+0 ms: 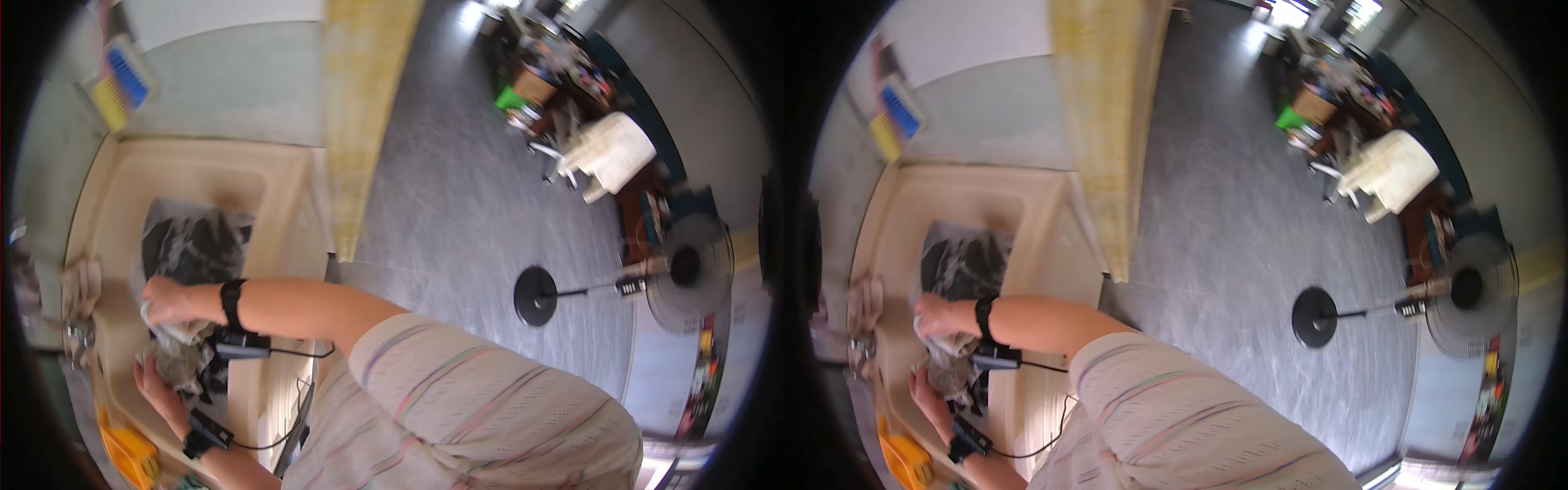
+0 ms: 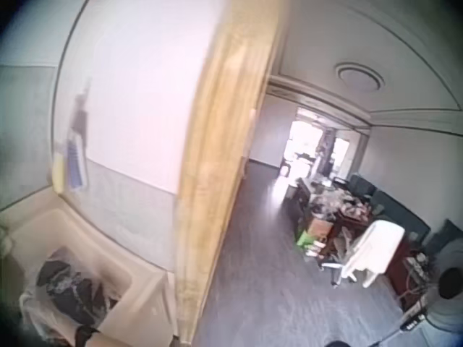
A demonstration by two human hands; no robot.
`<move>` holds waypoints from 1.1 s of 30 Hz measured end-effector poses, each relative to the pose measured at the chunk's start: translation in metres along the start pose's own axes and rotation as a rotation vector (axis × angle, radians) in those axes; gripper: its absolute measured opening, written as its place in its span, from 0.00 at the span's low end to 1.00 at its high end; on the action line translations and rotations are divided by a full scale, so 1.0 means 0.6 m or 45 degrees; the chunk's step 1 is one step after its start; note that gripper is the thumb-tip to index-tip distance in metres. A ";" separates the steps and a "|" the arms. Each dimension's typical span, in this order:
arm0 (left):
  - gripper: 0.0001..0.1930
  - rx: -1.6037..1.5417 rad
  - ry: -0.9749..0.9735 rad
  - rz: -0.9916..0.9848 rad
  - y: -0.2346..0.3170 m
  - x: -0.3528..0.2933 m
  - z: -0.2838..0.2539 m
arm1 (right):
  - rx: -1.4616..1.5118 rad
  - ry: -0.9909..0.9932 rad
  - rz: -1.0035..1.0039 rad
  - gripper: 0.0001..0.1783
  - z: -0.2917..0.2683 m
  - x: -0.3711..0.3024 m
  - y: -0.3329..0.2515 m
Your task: The person is hand washing various items of clothing in a laundry sink with soapy water.
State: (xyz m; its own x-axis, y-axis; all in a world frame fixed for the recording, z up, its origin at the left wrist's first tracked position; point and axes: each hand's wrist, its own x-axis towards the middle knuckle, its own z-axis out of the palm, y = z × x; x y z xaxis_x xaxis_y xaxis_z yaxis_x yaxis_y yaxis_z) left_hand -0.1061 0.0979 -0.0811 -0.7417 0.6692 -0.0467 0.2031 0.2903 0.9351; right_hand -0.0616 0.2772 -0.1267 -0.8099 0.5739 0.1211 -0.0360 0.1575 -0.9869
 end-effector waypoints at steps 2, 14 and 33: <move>0.24 -0.152 -0.007 0.022 -0.129 0.059 -0.087 | -0.065 0.049 -0.025 0.14 0.009 -0.005 -0.009; 0.23 0.773 -0.059 0.507 -0.101 0.051 -0.086 | -0.399 -0.038 0.127 0.13 -0.034 -0.026 -0.042; 0.24 -0.344 0.248 -0.202 -0.054 0.036 -0.015 | -0.168 -0.515 -0.053 0.21 -0.002 0.042 -0.076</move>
State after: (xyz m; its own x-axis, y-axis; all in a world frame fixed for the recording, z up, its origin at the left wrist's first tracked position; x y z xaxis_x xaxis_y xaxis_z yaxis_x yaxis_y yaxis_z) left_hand -0.1348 0.0968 -0.1093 -0.8634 0.4802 -0.1548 -0.0809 0.1712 0.9819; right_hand -0.0798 0.2856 -0.0783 -0.9746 0.2079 0.0829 -0.0195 0.2903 -0.9567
